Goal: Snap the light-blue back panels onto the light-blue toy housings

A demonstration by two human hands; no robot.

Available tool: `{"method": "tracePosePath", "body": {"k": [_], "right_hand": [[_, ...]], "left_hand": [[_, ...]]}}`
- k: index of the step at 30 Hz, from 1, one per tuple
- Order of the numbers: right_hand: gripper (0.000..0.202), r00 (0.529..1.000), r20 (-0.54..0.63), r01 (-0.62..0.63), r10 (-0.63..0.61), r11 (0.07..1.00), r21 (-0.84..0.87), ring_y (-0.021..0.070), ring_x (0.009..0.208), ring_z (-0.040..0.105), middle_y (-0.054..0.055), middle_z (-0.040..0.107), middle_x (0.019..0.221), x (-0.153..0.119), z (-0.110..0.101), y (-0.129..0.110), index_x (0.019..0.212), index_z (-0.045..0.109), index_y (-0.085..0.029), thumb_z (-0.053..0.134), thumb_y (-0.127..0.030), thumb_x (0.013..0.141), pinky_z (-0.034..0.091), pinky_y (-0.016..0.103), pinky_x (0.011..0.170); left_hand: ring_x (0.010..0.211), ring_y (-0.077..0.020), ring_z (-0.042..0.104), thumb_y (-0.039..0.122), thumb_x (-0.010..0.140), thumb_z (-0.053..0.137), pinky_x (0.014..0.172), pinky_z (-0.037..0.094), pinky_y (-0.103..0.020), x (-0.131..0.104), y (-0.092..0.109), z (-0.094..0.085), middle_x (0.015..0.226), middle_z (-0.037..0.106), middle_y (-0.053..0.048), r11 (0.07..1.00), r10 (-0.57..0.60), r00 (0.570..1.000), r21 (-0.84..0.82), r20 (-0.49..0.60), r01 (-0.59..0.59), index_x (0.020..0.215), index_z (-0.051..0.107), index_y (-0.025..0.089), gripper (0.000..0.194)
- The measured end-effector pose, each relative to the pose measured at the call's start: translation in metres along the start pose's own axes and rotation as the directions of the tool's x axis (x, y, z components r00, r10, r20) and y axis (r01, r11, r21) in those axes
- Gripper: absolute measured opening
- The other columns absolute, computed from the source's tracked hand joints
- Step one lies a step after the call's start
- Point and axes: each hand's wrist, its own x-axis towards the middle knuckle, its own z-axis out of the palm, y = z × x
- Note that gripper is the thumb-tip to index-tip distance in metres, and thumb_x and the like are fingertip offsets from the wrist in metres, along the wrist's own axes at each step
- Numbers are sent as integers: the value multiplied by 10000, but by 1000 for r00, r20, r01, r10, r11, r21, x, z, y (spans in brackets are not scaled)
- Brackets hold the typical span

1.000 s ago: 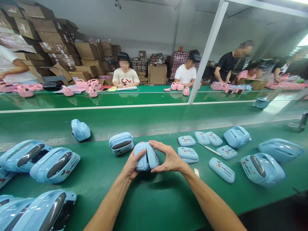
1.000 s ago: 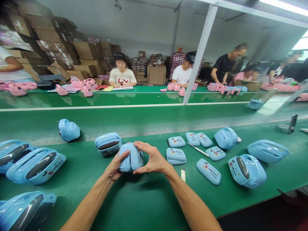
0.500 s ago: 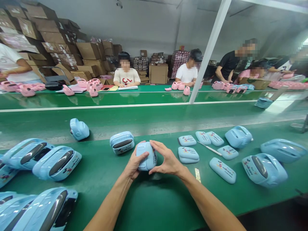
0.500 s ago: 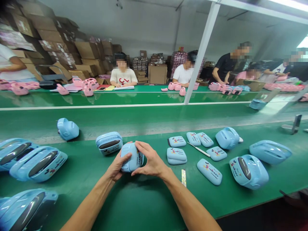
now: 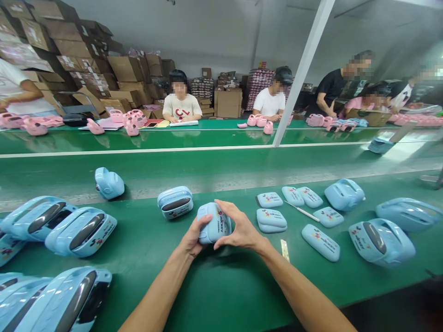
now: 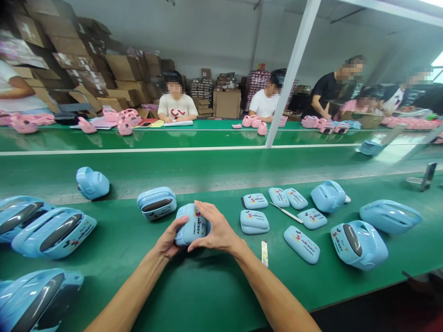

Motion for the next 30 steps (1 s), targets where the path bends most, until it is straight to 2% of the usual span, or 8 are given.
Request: {"method": "tracePosePath", "body": {"k": [4, 10, 14, 16, 19, 22, 25, 30], "right_hand": [[1117, 996, 54, -80, 74, 991, 104, 336, 1458, 389, 148, 436, 1562, 1, -6, 3, 1528, 396, -270, 933, -484, 572, 315, 534, 1203], [1010, 996, 76, -55, 47, 993, 104, 323, 1449, 409, 130, 478, 1535, 1, -11, 6, 1480, 475, -285, 932, -440, 593, 310, 542, 1204], [1021, 995, 91, -52, 44, 994, 92, 322, 1438, 427, 129, 483, 1531, 0, -11, 9, 1470, 489, -291, 939, -460, 568, 335, 525, 1196], [1037, 995, 89, -52, 43, 994, 95, 324, 1434, 433, 128, 491, 1526, -1, -10, 10, 1462, 502, -293, 943, -480, 543, 345, 514, 1194], [1117, 997, 79, -34, 25, 993, 109, 324, 1453, 402, 133, 455, 1552, -1, -7, 7, 1503, 441, -287, 940, -512, 529, 335, 504, 1202], [1274, 999, 2, 39, -40, 997, 59, 344, 1490, 325, 152, 379, 1594, 0, -4, 0, 1567, 297, -266, 938, -550, 503, 251, 536, 1232], [1282, 986, -63, 149, -152, 988, -48, 372, 1486, 320, 155, 449, 1545, 1, -2, -8, 1553, 296, -259, 934, -580, 488, 143, 592, 1244], [1207, 968, -40, 249, -250, 968, -27, 372, 1442, 399, 167, 535, 1453, 1, -1, -17, 1504, 338, -245, 925, -589, 507, 275, 560, 1212]], "left_hand": [[847, -282, 755, 302, 769, 753, 829, 606, -405, 3, -2, -1, 890, 775, -106, 972, -164, 986, -166, 37, 168, 1089, 668, 143, 368], [716, -240, 757, 272, 851, 703, 783, 622, -393, 5, 1, -4, 851, 775, -78, 945, -237, 969, -214, 71, 246, 1264, 570, 144, 453], [683, -244, 751, 266, 858, 696, 702, 621, -368, 7, 0, -6, 819, 773, -78, 941, -261, 962, -204, 76, 271, 1250, 570, 131, 433], [697, -245, 751, 252, 835, 714, 697, 616, -357, 8, -1, -7, 824, 774, -79, 949, -237, 966, -189, 99, 252, 1216, 588, 126, 420], [794, -261, 757, 256, 760, 779, 824, 599, -384, 7, -2, -13, 871, 782, -84, 968, -164, 975, -165, 151, 188, 1185, 610, 127, 476], [925, -295, 746, 290, 651, 854, 950, 546, -454, 5, -2, -23, 975, 785, -65, 986, -73, 965, -127, 253, 108, 1268, 585, 197, 680], [1045, -324, 709, 319, 554, 902, 1002, 499, -505, 2, -1, -34, 1113, 762, -36, 996, 11, 924, -83, 381, 22, 1404, 483, 317, 948], [1154, -363, 651, 383, 475, 931, 1035, 455, -531, -2, 0, -42, 1206, 725, -37, 999, 46, 901, -33, 432, -35, 1461, 406, 373, 1116]]}}
